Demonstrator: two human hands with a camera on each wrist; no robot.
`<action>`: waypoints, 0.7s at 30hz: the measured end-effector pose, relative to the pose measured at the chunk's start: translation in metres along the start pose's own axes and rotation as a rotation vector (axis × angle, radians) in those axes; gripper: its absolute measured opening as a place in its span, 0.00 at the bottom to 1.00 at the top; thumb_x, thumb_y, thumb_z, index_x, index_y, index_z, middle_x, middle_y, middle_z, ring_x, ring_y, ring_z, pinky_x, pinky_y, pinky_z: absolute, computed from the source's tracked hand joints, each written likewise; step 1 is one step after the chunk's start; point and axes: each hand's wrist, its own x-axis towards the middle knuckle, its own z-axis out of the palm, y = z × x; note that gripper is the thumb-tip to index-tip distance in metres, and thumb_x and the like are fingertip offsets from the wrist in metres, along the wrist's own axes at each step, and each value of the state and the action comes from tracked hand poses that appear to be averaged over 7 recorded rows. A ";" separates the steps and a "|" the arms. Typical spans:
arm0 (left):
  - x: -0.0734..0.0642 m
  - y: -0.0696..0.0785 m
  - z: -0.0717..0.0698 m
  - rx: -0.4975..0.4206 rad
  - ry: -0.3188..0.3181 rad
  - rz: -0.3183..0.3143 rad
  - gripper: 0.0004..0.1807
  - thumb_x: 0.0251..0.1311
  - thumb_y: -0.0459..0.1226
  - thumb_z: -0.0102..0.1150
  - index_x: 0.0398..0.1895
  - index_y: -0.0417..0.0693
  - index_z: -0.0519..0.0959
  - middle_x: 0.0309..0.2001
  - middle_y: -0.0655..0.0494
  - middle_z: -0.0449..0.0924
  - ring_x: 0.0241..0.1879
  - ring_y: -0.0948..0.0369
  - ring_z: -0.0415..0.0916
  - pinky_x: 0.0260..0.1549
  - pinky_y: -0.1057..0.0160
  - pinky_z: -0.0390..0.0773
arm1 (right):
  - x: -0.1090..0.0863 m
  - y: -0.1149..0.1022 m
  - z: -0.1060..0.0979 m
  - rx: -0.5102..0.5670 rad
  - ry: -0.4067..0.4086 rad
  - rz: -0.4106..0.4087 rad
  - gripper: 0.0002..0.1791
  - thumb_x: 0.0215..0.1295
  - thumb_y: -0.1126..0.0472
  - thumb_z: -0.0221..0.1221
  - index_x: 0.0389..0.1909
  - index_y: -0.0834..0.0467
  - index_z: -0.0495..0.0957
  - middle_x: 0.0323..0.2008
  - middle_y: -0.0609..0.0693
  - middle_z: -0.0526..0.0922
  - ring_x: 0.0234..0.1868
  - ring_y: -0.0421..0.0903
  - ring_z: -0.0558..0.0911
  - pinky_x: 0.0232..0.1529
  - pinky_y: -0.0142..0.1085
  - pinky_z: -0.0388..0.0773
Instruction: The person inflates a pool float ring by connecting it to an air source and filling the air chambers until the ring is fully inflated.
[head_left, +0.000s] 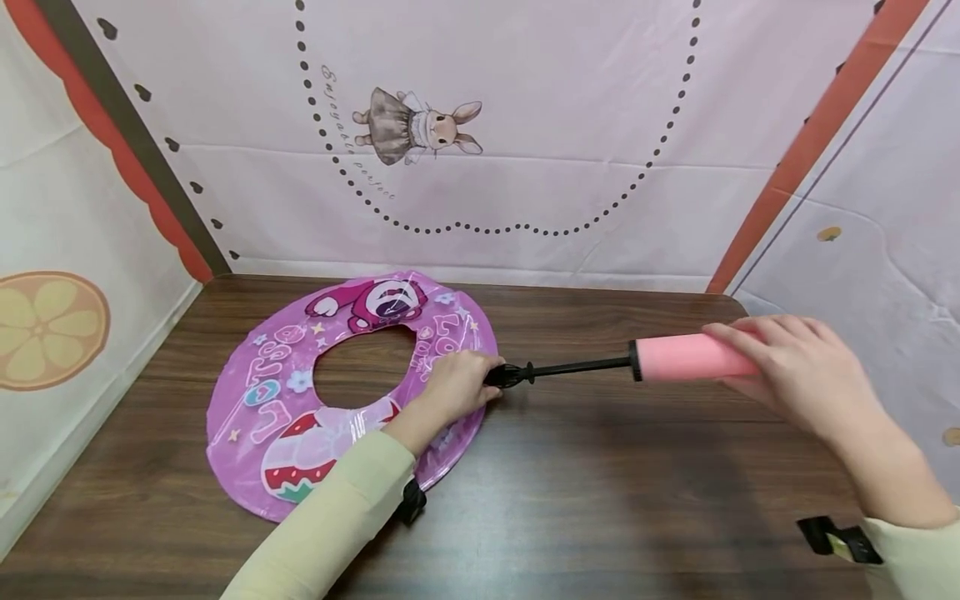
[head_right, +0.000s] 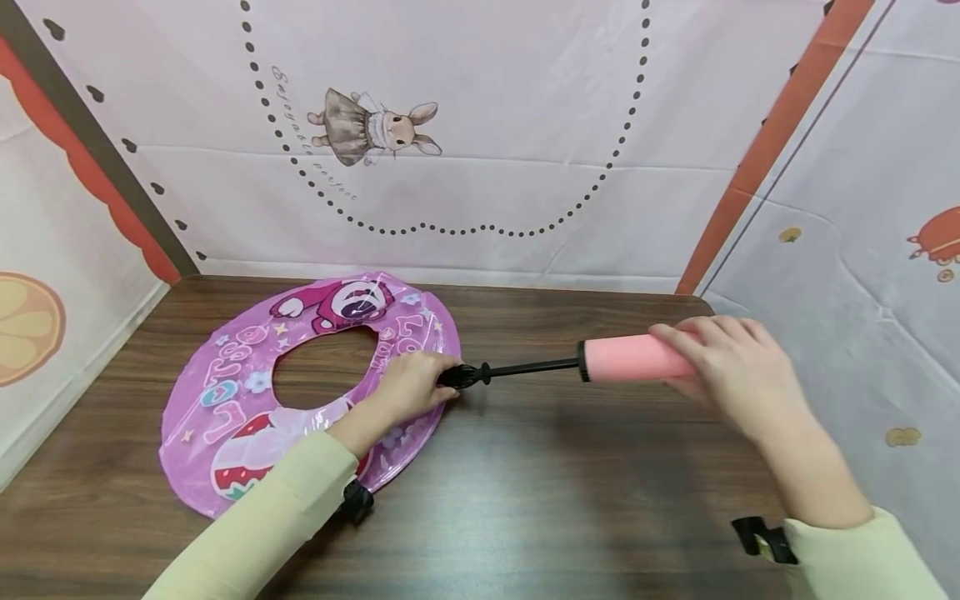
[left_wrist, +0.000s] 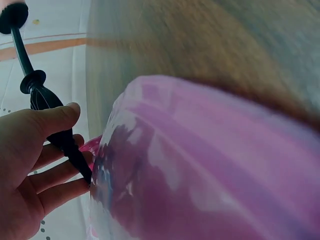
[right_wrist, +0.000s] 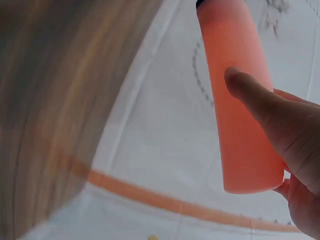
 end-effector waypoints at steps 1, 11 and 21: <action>0.000 0.000 0.000 -0.005 0.000 -0.002 0.22 0.47 0.46 0.68 0.47 0.53 0.79 0.38 0.55 0.84 0.35 0.56 0.81 0.30 0.58 0.79 | -0.002 0.003 -0.003 -0.012 0.006 0.004 0.41 0.62 0.29 0.26 0.48 0.53 0.77 0.35 0.55 0.80 0.37 0.59 0.76 0.40 0.53 0.68; 0.000 0.001 0.000 -0.056 0.036 0.009 0.24 0.47 0.48 0.67 0.48 0.52 0.79 0.38 0.53 0.84 0.33 0.54 0.81 0.29 0.57 0.78 | 0.016 -0.016 0.015 -0.020 -0.028 -0.094 0.27 0.43 0.55 0.68 0.49 0.53 0.77 0.36 0.56 0.80 0.38 0.59 0.76 0.36 0.51 0.68; 0.000 0.001 0.003 -0.016 0.046 0.043 0.22 0.47 0.47 0.68 0.46 0.51 0.80 0.34 0.54 0.84 0.31 0.56 0.80 0.29 0.58 0.77 | 0.041 -0.070 0.066 -0.058 -0.002 -0.144 0.34 0.33 0.48 0.75 0.47 0.53 0.77 0.34 0.55 0.80 0.36 0.57 0.77 0.32 0.49 0.70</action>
